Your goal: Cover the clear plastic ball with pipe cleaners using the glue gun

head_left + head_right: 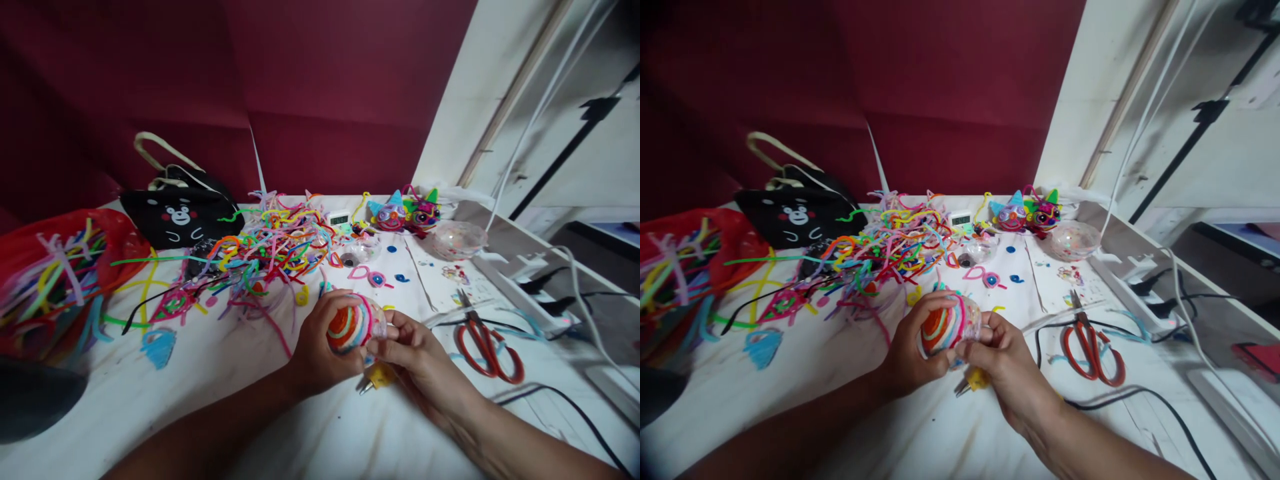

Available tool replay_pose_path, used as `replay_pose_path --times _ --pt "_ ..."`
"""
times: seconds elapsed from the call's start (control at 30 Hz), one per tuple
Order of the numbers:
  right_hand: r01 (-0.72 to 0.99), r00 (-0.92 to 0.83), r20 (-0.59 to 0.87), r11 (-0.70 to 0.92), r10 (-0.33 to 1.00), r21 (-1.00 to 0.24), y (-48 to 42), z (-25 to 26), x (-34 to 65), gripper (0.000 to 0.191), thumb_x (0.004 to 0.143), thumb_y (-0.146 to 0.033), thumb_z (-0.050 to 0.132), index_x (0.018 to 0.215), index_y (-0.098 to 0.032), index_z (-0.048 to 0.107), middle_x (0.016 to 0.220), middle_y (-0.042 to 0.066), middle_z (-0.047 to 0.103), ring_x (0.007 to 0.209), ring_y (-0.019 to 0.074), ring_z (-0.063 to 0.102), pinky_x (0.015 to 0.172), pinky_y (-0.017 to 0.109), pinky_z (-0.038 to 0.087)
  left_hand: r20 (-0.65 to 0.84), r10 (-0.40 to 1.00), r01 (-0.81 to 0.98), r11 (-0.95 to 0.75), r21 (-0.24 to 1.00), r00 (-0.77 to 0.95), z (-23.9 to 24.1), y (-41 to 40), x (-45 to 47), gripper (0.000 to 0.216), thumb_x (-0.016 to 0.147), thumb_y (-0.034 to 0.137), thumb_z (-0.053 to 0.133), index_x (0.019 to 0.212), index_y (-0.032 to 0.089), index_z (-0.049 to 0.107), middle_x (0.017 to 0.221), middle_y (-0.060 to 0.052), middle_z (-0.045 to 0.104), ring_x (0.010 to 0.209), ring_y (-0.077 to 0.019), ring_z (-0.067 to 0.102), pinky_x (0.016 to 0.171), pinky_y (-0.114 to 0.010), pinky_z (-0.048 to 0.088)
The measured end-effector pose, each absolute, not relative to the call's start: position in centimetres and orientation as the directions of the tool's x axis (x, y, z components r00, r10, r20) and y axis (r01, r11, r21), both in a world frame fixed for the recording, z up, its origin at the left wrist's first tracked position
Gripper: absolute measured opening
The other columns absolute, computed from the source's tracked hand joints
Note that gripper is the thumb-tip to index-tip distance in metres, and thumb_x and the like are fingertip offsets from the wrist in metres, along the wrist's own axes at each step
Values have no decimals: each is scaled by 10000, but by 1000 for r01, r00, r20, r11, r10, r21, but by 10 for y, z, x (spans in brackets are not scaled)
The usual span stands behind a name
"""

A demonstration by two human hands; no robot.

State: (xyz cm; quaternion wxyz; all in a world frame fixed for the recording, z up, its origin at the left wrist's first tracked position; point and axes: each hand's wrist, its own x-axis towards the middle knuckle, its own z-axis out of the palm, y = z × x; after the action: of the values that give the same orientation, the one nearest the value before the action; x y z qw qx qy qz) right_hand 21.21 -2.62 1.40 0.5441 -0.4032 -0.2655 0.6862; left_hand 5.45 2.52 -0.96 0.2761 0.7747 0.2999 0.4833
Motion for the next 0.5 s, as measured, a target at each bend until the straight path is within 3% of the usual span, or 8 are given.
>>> replay_pose_path --times 0.3,0.4,0.5 --pt "-513 -69 -337 -323 939 -795 -24 18 210 406 468 -148 883 790 -194 640 699 -21 700 637 131 606 630 246 484 629 707 190 -700 689 324 -17 24 56 651 551 86 617 1182 230 551 1253 -117 594 1186 -311 597 1028 -479 483" --pt "-449 -151 -316 -349 937 -822 -20 23 217 386 507 -168 876 821 -201 654 732 -9 717 652 141 630 656 263 499 560 766 149 -622 768 316 -17 28 54 605 558 124 648 1150 220 570 1247 -115 609 1192 -317 589 1042 -473 470" --pt "-243 -290 -269 -342 918 -908 -1 31 233 284 610 -248 830 857 -190 702 779 37 738 698 175 672 680 297 518 374 882 42 -402 915 288 -20 38 49 551 589 188 673 1131 221 575 1178 -83 650 1091 -283 628 940 -411 519"
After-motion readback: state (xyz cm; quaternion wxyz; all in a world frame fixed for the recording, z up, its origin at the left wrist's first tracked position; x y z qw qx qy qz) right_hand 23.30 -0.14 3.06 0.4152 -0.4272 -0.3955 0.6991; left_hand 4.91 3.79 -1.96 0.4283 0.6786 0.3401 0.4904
